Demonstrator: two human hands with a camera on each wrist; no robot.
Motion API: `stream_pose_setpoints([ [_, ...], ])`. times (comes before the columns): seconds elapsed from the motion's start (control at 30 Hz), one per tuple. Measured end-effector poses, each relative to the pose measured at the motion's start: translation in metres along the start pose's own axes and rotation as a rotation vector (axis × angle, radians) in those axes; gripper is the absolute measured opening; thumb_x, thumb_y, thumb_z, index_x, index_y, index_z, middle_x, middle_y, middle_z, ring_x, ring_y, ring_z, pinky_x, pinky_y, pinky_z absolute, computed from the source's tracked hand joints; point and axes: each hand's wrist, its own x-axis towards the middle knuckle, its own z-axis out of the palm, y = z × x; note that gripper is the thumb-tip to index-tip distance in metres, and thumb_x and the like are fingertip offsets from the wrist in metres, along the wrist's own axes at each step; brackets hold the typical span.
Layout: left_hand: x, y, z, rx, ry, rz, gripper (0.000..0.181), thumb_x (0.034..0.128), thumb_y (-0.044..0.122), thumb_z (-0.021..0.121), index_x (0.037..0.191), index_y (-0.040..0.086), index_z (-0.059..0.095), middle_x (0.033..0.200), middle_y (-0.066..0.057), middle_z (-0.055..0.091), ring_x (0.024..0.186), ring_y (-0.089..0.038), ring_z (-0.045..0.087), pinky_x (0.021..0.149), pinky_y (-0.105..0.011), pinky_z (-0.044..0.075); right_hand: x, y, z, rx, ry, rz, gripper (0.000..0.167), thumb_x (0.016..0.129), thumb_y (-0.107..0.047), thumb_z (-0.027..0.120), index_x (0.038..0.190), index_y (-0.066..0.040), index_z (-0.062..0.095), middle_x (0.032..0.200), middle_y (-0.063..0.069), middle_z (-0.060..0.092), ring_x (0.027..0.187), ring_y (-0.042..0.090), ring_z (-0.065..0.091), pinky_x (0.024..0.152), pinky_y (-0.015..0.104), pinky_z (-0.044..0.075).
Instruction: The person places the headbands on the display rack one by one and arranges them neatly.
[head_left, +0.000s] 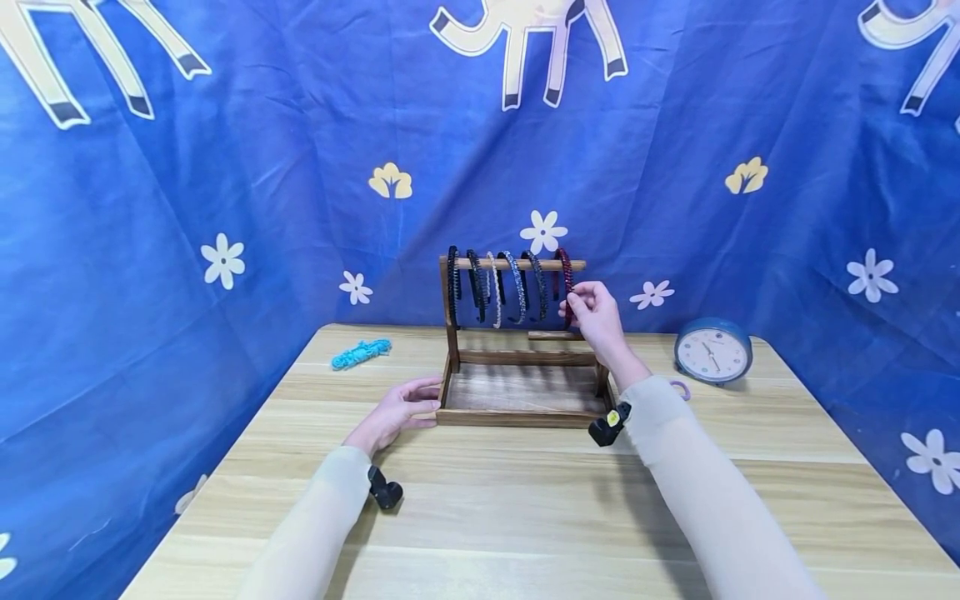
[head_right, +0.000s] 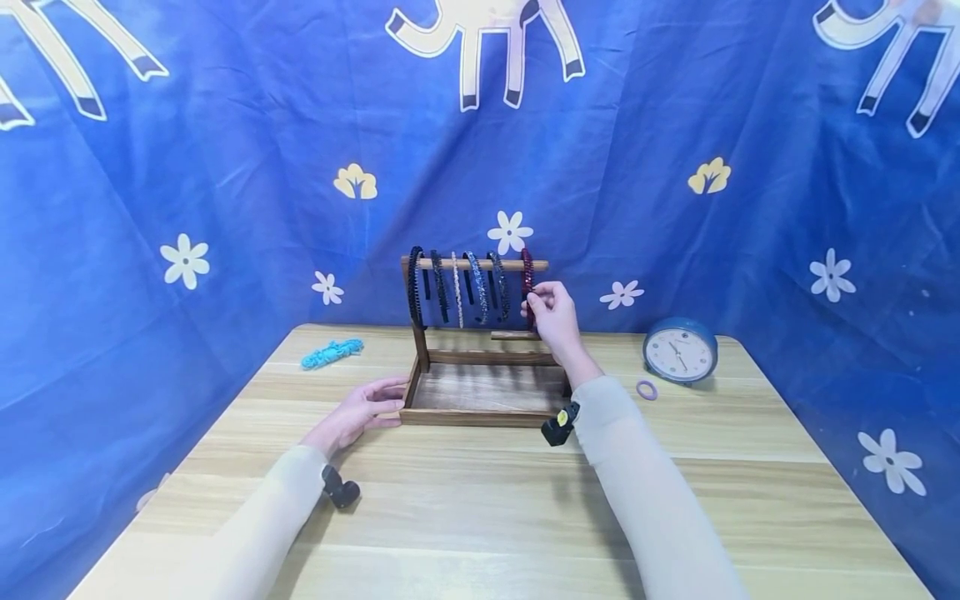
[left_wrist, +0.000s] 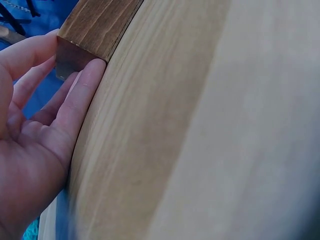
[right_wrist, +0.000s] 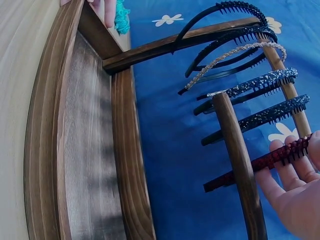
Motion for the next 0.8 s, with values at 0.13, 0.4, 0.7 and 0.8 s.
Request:
stream_pose_setpoints([
  [0.13,0.000,0.000,-0.001,0.004,0.003,-0.001,0.058,0.0863,0.001,0.061,0.140,0.005,0.038,0.136,-0.024,0.038,0.117,-0.038,0.046,0.087,-0.045,0.051,0.000,0.001,-0.001,0.001,-0.002,0.004,0.020,0.095,-0.010,0.052,0.110,0.002,0.047,0.097,0.024,0.062,0.088,0.032,0.064,0.077,0.040,0.056],
  [0.4,-0.006,0.001,-0.005,-0.009,0.021,-0.001,0.059,0.0866,0.001,0.061,0.140,0.003,0.037,0.136,-0.025,0.038,0.113,-0.033,0.050,0.088,-0.045,0.051,-0.002,0.000,0.000,0.015,-0.014,0.035,0.034,0.093,-0.013,0.057,0.120,0.006,0.047,0.109,0.030,0.059,0.094,0.029,0.062,0.086,0.045,0.052],
  [0.7,-0.013,0.016,-0.009,-0.062,0.024,0.041,0.059,0.0899,0.001,0.056,0.143,-0.001,0.028,0.141,-0.029,0.030,0.120,-0.040,0.043,0.094,-0.047,0.046,-0.003,-0.005,-0.011,-0.085,-0.003,-0.002,0.041,0.092,-0.013,0.058,0.126,0.007,0.047,0.116,0.027,0.055,0.093,0.016,0.057,0.086,0.029,0.050],
  [0.8,-0.019,0.028,-0.009,-0.055,0.036,0.070,0.057,0.0908,0.003,0.055,0.142,-0.001,0.029,0.142,-0.030,0.028,0.121,-0.043,0.041,0.097,-0.050,0.042,-0.007,-0.008,-0.022,-0.090,-0.012,-0.016,0.041,0.092,-0.013,0.058,0.126,0.008,0.045,0.118,0.029,0.055,0.093,0.013,0.058,0.081,0.022,0.051],
])
